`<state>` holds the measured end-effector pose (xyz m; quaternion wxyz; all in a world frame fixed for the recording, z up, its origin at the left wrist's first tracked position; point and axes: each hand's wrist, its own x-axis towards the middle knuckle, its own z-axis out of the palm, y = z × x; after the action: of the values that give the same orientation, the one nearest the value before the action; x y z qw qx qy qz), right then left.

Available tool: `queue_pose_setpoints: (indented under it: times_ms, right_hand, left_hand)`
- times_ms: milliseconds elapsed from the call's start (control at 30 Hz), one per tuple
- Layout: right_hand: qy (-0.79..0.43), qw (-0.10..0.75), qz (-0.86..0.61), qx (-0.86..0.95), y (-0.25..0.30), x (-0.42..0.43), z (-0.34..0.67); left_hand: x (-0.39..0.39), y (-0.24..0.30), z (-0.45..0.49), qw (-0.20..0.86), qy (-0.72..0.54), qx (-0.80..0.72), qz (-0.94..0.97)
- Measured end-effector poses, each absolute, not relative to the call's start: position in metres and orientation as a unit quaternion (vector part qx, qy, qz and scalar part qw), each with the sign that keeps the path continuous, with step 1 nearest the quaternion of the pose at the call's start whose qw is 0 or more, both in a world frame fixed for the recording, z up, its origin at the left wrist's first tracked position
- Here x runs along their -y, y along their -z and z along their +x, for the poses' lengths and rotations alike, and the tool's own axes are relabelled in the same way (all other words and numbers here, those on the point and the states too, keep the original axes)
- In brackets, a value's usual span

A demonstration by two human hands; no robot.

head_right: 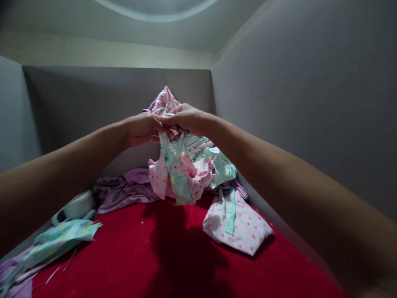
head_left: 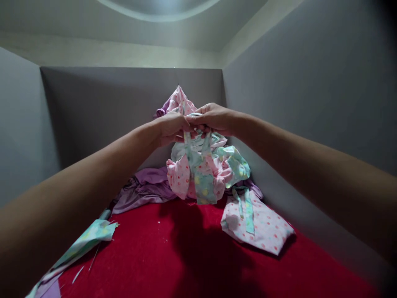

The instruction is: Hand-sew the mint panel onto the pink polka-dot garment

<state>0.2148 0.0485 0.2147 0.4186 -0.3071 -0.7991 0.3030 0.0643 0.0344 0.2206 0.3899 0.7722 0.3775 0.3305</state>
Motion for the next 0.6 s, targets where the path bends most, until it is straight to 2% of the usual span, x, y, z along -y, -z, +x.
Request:
queue_pose_setpoints:
  times_ms: [133,300,367,433,600]
  right_hand:
    - [-0.246,0.465,-0.319,0.788,-0.211,-0.049,0.21]
    - [-0.287,0.543,-0.322,0.72,-0.196,-0.046,0.221]
    - [-0.343,0.592,-0.332,0.65,-0.177,-0.045,0.232]
    - [-0.427,0.604,-0.334,0.584,-0.148,-0.043,0.243]
    - [-0.594,0.529,-0.291,0.532,-0.058,-0.039,0.245]
  left_hand:
    - [-0.037,-0.222,0.062,0.448,-0.341,-0.361,0.743]
    - [-0.037,-0.236,0.06,0.485,-0.34,-0.39,0.705]
    - [-0.035,-0.246,0.056,0.493,-0.341,-0.394,0.697]
    - [-0.033,-0.259,0.05,0.492,-0.352,-0.386,0.697]
    - [-0.025,-0.289,0.034,0.462,-0.394,-0.372,0.702]
